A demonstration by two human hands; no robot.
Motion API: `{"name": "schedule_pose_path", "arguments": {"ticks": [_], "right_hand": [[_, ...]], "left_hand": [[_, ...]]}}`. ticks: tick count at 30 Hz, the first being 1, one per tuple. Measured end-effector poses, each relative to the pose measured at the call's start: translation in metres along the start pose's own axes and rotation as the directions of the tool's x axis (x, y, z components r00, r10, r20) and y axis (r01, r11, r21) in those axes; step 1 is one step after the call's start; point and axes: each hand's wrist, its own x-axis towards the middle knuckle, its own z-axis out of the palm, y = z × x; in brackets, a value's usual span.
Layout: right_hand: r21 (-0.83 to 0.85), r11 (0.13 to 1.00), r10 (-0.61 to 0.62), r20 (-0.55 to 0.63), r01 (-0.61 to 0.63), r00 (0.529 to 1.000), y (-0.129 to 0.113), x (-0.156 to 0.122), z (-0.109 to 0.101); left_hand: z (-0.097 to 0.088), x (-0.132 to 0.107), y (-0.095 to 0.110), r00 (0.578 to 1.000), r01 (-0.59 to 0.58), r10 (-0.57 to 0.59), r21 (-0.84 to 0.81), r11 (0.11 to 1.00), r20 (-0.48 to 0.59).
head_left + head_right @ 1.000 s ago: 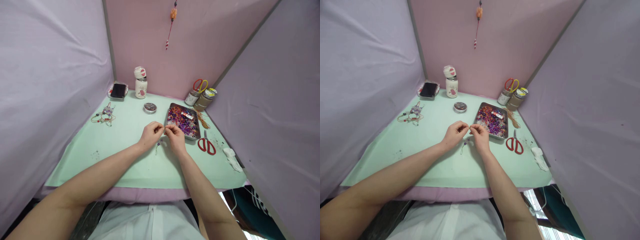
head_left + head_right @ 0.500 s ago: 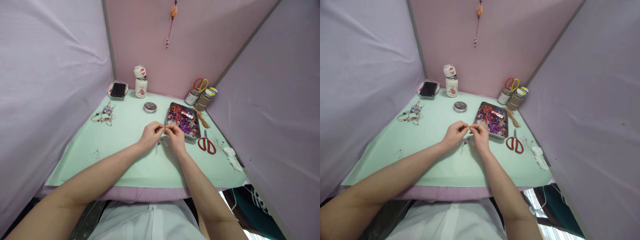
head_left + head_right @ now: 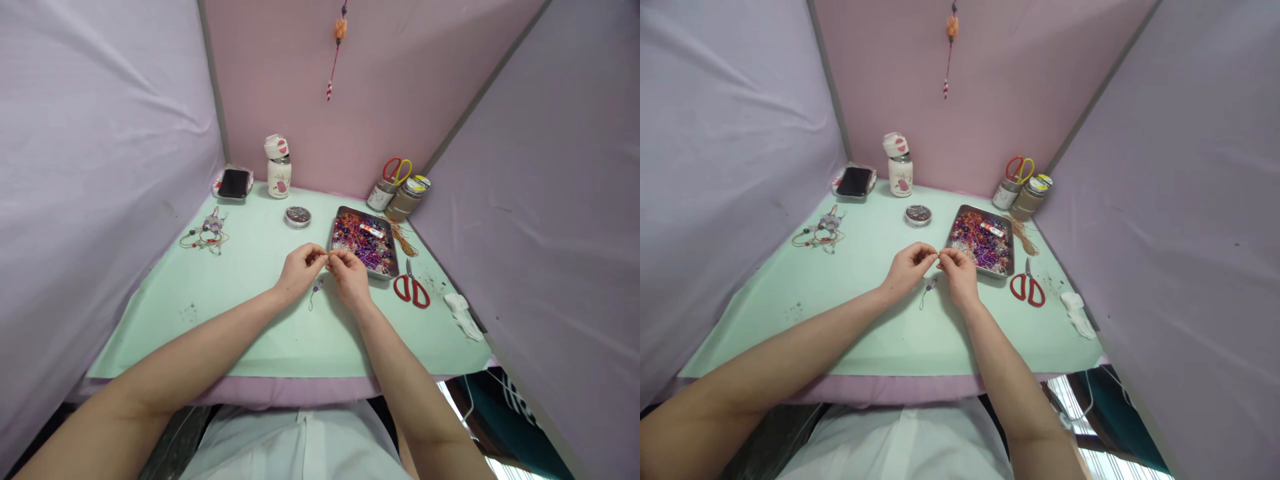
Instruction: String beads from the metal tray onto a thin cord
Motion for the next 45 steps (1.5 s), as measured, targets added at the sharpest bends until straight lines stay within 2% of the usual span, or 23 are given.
{"name": "schedule_pose_path", "arguments": {"ticks": [11, 35, 41, 45], "right_hand": [[-0.096, 0.994, -0.057, 0.022, 0.059, 0.998, 0.0076, 0.0027, -0.003], [-0.315, 0.928, -0.202, 0.023, 0.199, 0.979, 0.0024, -0.0018, -0.0029], [-0.421, 0.866, -0.273, 0.052, 0.269, 0.961, 0.0054, -0.0019, -0.0057], [-0.545, 0.766, -0.363, 0.071, 0.341, 0.929, 0.0023, -0.0043, -0.005]], "left_hand": [[-0.0002, 0.0017, -0.0046, 0.998, -0.058, 0.06, 0.056, 0.997, -0.036], [-0.0044, 0.0017, -0.0002, 0.991, -0.136, 0.135, 0.23, 0.964, 0.022], [-0.0035, 0.0021, -0.0043, 0.991, -0.136, 0.133, 0.242, 0.961, 0.027], [-0.0026, 0.0015, -0.006, 0.992, -0.123, 0.122, 0.248, 0.961, 0.019]]}}
